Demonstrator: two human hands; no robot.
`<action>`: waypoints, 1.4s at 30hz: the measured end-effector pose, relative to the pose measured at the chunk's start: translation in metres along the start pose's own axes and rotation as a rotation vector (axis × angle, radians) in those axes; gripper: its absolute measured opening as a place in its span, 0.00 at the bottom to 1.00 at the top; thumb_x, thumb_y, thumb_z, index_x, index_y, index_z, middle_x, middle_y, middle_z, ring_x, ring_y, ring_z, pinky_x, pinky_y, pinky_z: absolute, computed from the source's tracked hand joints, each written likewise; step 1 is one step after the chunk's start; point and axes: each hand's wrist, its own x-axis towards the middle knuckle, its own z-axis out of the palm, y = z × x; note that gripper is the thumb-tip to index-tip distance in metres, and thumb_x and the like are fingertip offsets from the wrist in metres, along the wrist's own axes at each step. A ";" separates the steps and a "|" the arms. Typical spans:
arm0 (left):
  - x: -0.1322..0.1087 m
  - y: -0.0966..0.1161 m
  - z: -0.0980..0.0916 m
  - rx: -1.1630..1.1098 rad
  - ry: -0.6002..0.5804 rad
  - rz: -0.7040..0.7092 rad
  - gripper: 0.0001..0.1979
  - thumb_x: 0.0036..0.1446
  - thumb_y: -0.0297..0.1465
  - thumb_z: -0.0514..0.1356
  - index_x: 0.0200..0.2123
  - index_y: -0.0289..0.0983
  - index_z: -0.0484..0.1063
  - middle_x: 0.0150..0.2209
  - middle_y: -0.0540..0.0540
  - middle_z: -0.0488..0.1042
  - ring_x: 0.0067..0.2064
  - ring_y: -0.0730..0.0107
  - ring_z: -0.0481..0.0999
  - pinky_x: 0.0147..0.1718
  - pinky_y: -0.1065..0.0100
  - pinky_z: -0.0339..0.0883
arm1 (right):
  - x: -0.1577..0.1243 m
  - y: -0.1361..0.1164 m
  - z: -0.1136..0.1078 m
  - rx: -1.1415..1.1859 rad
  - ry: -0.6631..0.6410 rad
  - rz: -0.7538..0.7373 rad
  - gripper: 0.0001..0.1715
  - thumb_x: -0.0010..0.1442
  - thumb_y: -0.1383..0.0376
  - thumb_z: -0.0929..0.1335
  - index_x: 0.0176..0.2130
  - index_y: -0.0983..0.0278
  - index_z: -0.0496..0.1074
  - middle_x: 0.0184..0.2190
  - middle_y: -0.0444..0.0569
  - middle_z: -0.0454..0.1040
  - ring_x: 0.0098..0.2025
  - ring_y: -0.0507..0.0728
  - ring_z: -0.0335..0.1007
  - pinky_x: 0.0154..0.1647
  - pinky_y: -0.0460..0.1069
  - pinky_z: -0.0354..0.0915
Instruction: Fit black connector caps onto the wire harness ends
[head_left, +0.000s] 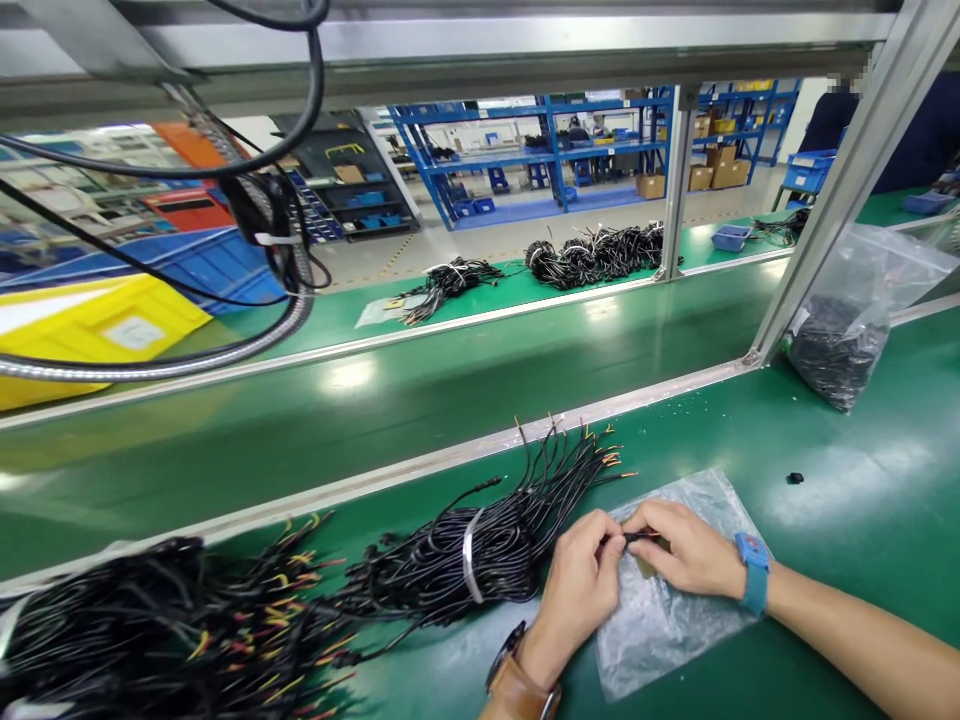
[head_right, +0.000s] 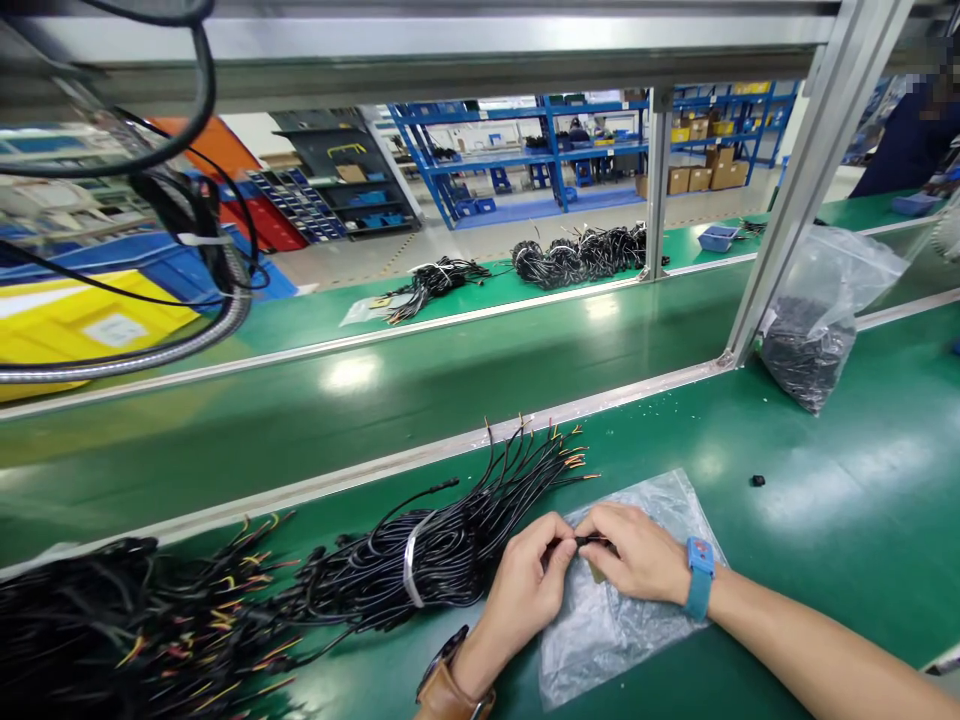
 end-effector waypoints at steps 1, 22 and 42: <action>-0.002 0.003 -0.001 0.039 0.013 0.053 0.12 0.66 0.31 0.51 0.28 0.39 0.65 0.28 0.48 0.71 0.31 0.68 0.71 0.31 0.67 0.61 | 0.000 -0.001 -0.003 0.011 0.005 -0.021 0.07 0.68 0.63 0.66 0.46 0.61 0.71 0.37 0.48 0.75 0.39 0.58 0.70 0.40 0.52 0.65; 0.007 0.002 -0.006 0.753 0.257 0.237 0.10 0.67 0.24 0.53 0.44 0.37 0.75 0.41 0.42 0.79 0.52 0.53 0.71 0.50 0.54 0.57 | -0.044 0.038 -0.136 -0.908 0.136 0.905 0.16 0.63 0.55 0.71 0.40 0.65 0.73 0.40 0.59 0.76 0.40 0.66 0.76 0.35 0.53 0.64; 0.002 0.007 -0.001 0.677 -0.096 0.177 0.12 0.66 0.26 0.52 0.30 0.39 0.70 0.29 0.47 0.74 0.30 0.65 0.73 0.29 0.63 0.56 | -0.019 0.027 -0.122 -0.424 0.197 0.405 0.13 0.69 0.61 0.61 0.38 0.60 0.72 0.37 0.50 0.78 0.38 0.60 0.74 0.42 0.52 0.66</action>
